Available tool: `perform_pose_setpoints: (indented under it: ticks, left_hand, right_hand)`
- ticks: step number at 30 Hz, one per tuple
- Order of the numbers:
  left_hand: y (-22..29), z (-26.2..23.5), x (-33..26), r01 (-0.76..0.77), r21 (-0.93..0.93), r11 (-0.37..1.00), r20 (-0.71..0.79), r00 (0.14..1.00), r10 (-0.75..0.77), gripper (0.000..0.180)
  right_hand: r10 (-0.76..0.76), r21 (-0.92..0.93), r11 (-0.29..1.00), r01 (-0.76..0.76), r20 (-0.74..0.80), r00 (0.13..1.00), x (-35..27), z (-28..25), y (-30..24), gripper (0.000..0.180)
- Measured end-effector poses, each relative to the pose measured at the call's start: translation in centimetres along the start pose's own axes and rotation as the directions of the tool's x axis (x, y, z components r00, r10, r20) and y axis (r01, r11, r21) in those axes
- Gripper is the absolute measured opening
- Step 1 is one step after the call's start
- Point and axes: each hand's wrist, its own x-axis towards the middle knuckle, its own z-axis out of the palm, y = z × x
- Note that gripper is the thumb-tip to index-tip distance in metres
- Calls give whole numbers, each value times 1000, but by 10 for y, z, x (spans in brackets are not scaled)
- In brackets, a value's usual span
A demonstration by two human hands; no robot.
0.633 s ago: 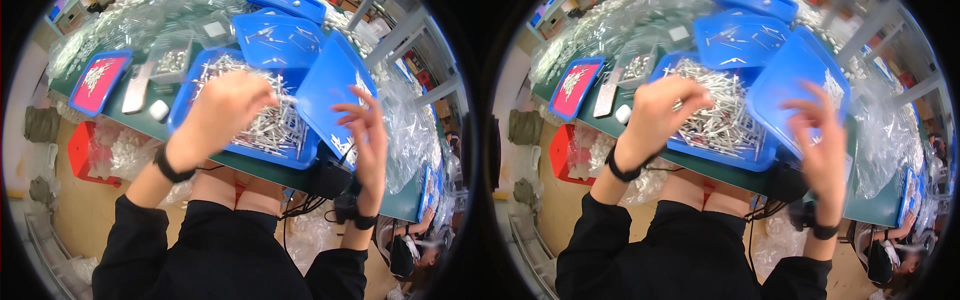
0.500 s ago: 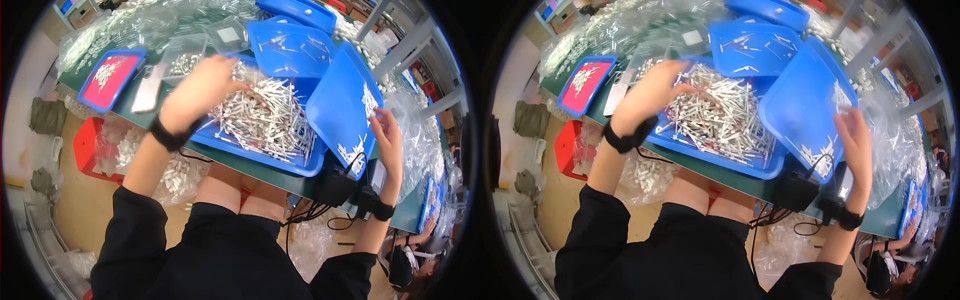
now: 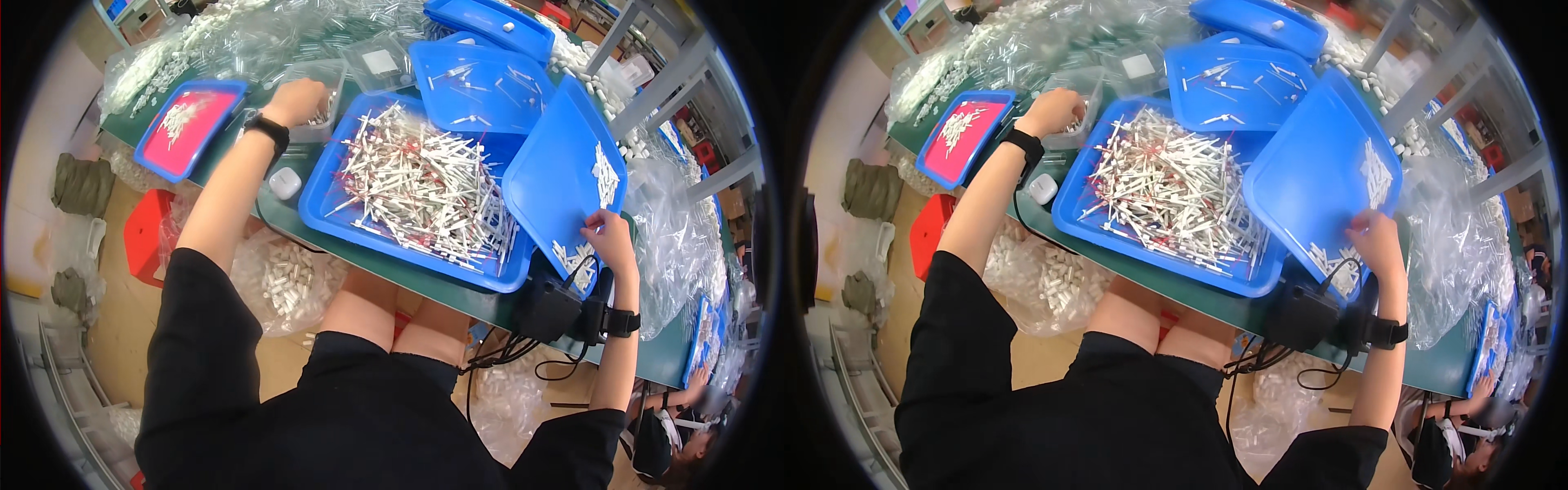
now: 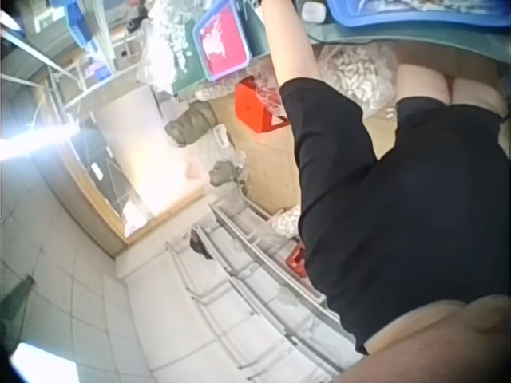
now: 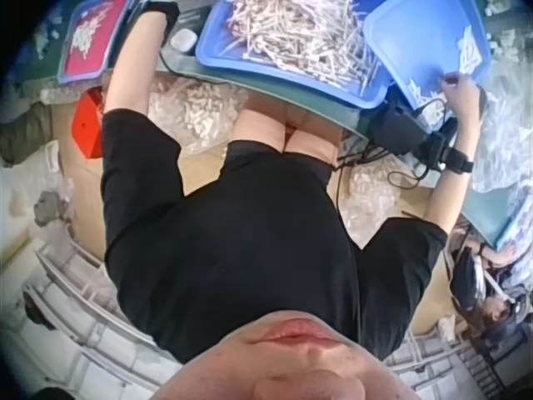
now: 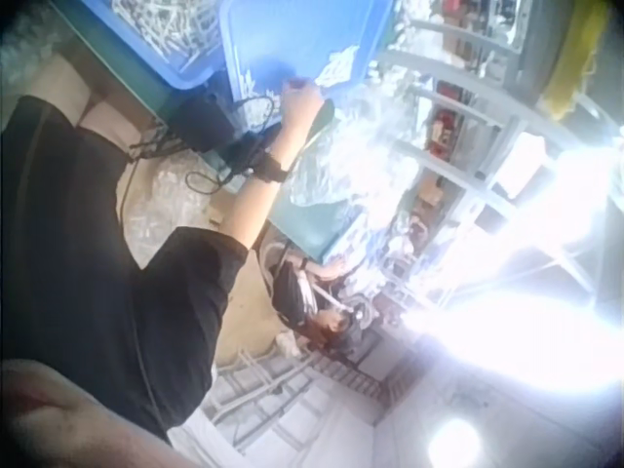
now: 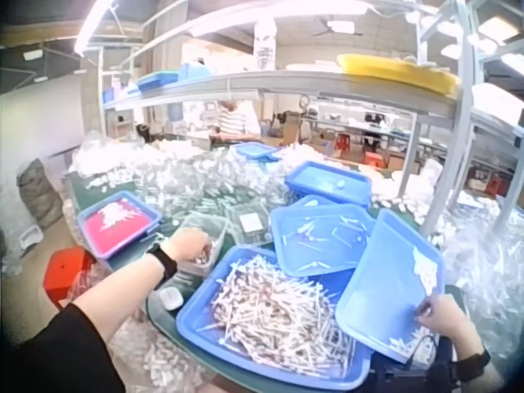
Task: The person repeatedly picks up small white cylindrical components and thin metal rods from blue trays on a workbench. They insert the rods into the components by hand and place the assembled units into a separate blue tray. The process is repetitive and performed one at a time.
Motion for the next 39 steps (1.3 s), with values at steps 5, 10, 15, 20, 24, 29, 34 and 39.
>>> perform_pose_setpoints:
  ticks: [5,10,15,20,24,29,34,39]
  left_hand:
    - [3,-5,-1,-142,66,988,-66,987,147,11]
    - [-2,-12,-2,-192,15,981,-167,967,192,11]
    - [-11,-17,-2,-140,-16,990,-206,969,134,13]
    - [-14,-27,-2,-135,145,980,-368,912,180,14]
    - [-6,-53,-15,-103,-206,973,-532,847,-23,15]
    - [51,-97,-54,-152,-911,383,-260,933,-250,19]
    - [131,-105,-96,-158,-987,-3,-158,987,9,21]
    - [190,-114,-135,-259,-959,-117,-269,959,83,15]
  right_hand:
    - [-7,0,1000,7,-11,1000,0,6,10,13]
    - [-16,18,1000,16,-13,1000,-6,3,15,20]
    - [50,46,997,-56,115,992,-19,-10,9,26]
    - [51,40,998,-54,66,996,-18,-4,19,28]
    - [37,0,999,-37,36,999,-15,-5,19,22]
    - [62,-18,998,-61,81,995,-13,-11,27,17]
    - [8,154,988,27,-218,976,-23,-37,-2,14]
    - [-120,534,811,239,-247,962,-61,-73,-120,12]
